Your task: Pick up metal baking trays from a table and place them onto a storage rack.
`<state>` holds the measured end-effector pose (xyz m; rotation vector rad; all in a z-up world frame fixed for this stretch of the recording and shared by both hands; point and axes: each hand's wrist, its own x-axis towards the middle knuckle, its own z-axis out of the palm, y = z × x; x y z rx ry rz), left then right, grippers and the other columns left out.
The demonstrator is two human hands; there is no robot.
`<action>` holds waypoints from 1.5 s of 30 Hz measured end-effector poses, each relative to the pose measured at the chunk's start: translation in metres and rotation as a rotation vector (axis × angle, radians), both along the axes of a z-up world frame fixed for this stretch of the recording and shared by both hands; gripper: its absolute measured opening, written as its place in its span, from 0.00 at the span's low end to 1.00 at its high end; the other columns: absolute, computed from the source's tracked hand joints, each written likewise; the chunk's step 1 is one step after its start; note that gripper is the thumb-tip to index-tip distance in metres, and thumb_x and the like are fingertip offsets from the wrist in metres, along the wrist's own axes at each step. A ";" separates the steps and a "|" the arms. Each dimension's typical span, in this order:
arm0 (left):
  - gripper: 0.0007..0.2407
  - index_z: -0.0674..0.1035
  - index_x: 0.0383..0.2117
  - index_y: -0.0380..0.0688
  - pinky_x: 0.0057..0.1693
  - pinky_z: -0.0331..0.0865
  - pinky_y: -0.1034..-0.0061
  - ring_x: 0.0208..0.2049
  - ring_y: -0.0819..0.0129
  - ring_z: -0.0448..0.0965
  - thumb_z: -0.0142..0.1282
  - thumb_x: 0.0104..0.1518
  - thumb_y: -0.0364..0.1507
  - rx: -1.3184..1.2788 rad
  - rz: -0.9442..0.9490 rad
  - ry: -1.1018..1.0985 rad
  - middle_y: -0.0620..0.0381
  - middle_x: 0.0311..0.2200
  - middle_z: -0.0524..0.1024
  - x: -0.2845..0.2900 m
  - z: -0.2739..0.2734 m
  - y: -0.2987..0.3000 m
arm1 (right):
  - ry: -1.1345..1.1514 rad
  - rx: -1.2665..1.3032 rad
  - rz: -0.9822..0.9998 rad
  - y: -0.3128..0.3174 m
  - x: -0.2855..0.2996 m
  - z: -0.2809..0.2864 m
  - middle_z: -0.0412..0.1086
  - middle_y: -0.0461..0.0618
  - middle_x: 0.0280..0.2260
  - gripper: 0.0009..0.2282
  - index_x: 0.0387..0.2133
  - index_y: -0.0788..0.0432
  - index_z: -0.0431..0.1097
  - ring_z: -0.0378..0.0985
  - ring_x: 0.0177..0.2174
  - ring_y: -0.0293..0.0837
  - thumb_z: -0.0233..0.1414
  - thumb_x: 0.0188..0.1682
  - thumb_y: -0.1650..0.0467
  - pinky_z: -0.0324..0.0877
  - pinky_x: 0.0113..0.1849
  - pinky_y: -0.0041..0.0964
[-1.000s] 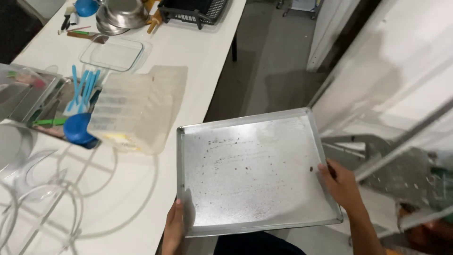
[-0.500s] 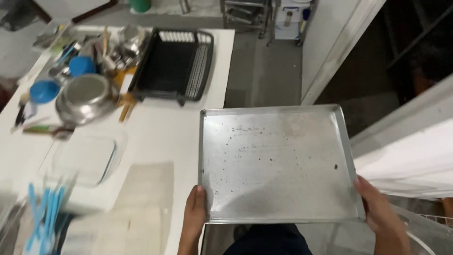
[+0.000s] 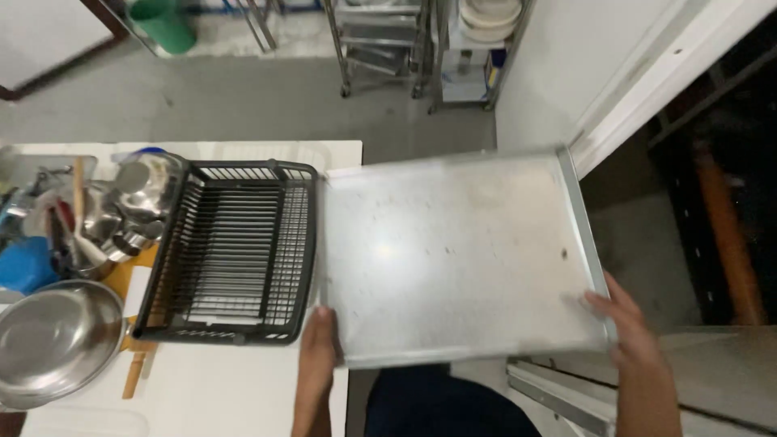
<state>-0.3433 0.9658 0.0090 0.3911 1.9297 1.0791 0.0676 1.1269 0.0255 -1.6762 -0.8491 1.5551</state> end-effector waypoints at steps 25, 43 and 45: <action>0.25 0.75 0.57 0.36 0.62 0.69 0.64 0.56 0.55 0.80 0.50 0.58 0.40 0.234 -0.004 -0.137 0.42 0.54 0.80 -0.170 0.014 0.480 | 0.125 0.348 0.047 0.495 -0.158 0.032 0.50 0.71 0.68 0.32 0.65 0.77 0.46 0.55 0.63 0.62 0.28 0.40 0.85 0.48 0.62 0.50; 0.22 0.83 0.36 0.35 0.41 0.68 0.71 0.29 0.67 0.75 0.41 0.69 0.42 0.751 -0.097 -0.060 0.52 0.30 0.79 -0.327 0.060 0.734 | -0.206 1.255 0.310 0.671 -0.192 0.025 0.62 0.69 0.62 0.13 0.39 0.63 0.65 0.64 0.68 0.66 0.53 0.42 0.70 0.57 0.77 0.71; 0.12 0.79 0.45 0.37 0.36 0.69 0.79 0.25 0.71 0.77 0.50 0.66 0.34 0.892 -0.130 0.161 0.53 0.28 0.80 -0.346 0.107 0.795 | -0.229 -0.023 0.165 0.722 -0.182 0.035 0.39 0.46 0.73 0.46 0.72 0.43 0.37 0.39 0.70 0.56 0.43 0.34 0.80 0.40 0.65 0.78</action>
